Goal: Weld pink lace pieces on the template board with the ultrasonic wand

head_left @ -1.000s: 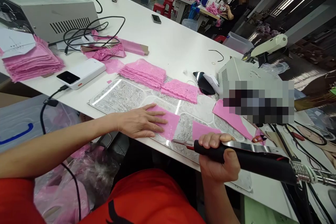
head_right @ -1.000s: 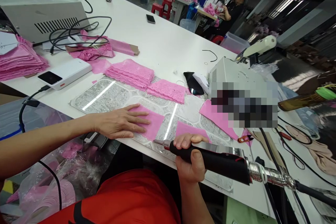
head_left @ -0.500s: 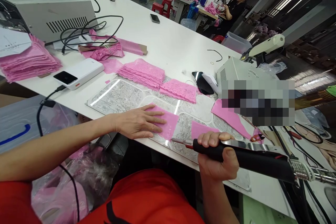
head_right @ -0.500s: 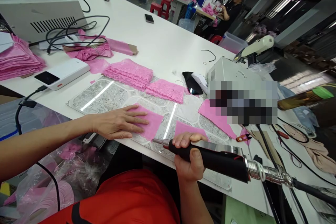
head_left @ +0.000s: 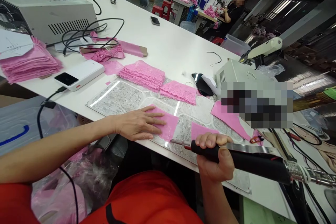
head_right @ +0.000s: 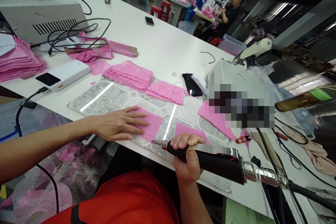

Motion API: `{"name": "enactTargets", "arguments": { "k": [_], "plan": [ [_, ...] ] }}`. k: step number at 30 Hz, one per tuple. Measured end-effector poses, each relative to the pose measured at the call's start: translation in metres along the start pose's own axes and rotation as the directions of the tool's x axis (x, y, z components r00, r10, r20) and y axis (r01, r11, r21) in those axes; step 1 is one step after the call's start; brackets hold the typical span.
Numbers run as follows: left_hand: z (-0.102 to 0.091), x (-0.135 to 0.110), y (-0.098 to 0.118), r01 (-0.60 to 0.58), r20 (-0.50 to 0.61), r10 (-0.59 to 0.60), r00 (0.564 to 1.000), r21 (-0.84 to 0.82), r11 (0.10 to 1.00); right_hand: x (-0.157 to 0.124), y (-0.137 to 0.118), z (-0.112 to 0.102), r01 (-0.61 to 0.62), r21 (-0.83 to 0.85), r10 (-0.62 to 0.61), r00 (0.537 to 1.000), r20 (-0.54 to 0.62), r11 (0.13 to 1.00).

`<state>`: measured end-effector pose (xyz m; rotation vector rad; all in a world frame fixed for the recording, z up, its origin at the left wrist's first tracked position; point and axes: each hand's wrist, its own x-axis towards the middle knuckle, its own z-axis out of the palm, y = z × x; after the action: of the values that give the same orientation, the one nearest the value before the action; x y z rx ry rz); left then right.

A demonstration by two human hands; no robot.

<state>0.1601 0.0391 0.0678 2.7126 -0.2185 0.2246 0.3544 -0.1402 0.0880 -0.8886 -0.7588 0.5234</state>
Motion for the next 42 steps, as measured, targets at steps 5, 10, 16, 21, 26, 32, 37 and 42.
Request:
{"name": "enactTargets", "arguments": {
  "k": [5,10,16,21,26,32,37,42],
  "plan": [
    [-0.002,0.000,0.001,0.003,0.003,-0.003,1.000,0.009,1.000,0.000,0.001,-0.001,-0.022,0.043,0.022,1.000,0.001,0.999],
    [-0.020,-0.010,-0.001,0.066,-0.050,-0.065,0.997,0.023,0.998,0.004,-0.002,0.001,-0.005,0.052,0.007,0.999,-0.033,0.999],
    [-0.038,-0.050,-0.012,0.252,-0.048,-0.251,0.967,0.024,0.967,0.010,-0.002,0.014,-0.026,0.083,0.028,0.999,-0.025,0.996],
    [-0.037,-0.076,-0.019,0.342,-0.002,-0.342,0.940,0.029,0.939,0.012,0.013,0.042,-0.030,0.120,0.020,0.996,0.084,0.992],
    [-0.033,-0.081,-0.023,0.338,0.030,-0.340,0.940,0.055,0.940,0.012,0.029,0.075,-0.067,0.147,0.046,0.989,0.142,0.987],
    [-0.031,-0.082,-0.024,0.331,0.025,-0.335,0.942,0.101,0.938,0.011,0.044,0.098,-0.078,0.171,0.046,0.982,0.185,0.982],
    [-0.028,-0.082,-0.023,0.330,0.003,-0.333,0.943,0.135,0.934,0.011,0.050,0.105,-0.073,0.166,0.041,0.981,0.191,0.983],
    [-0.030,-0.074,-0.022,0.316,0.015,-0.325,0.946,0.196,0.928,0.012,0.053,0.107,-0.080,0.157,0.051,0.982,0.182,0.984]
  ]
}}
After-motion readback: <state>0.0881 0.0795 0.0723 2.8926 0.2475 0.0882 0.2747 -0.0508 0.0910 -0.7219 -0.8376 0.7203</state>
